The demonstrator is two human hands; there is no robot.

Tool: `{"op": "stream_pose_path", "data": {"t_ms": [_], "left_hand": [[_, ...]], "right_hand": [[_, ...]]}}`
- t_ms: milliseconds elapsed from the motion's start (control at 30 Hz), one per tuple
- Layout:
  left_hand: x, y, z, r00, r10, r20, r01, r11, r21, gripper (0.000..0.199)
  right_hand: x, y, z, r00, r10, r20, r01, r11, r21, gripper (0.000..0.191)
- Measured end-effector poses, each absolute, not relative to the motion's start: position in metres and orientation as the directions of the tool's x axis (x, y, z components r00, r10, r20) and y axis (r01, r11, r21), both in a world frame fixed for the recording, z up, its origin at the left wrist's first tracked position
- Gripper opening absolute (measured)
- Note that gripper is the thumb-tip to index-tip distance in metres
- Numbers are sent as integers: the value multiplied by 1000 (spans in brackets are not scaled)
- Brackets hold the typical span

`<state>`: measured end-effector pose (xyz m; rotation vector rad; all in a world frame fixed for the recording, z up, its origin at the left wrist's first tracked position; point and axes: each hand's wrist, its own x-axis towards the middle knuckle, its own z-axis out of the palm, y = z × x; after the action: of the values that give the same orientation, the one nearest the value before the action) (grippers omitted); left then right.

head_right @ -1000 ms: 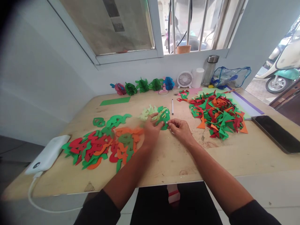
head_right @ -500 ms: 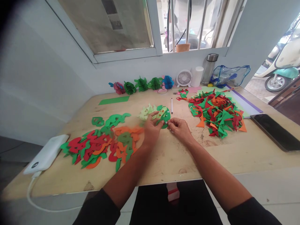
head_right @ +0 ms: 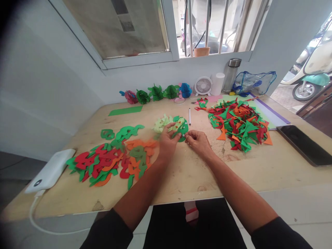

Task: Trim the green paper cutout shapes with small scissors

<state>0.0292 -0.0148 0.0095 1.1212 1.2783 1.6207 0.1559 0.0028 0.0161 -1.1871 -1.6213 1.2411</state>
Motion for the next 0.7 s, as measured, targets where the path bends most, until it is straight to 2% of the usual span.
{"op": "stream_pose_path", "data": {"t_ms": [300, 700], "left_hand": [[29, -14, 8, -294, 941, 168, -61, -194, 979, 39], [30, -19, 11, -300, 923, 240, 76, -228, 971, 40]], "right_hand": [[156, 3, 17, -266, 963, 35, 225, 98, -969, 23], [157, 3, 14, -258, 964, 69, 274, 141, -951, 24]]}}
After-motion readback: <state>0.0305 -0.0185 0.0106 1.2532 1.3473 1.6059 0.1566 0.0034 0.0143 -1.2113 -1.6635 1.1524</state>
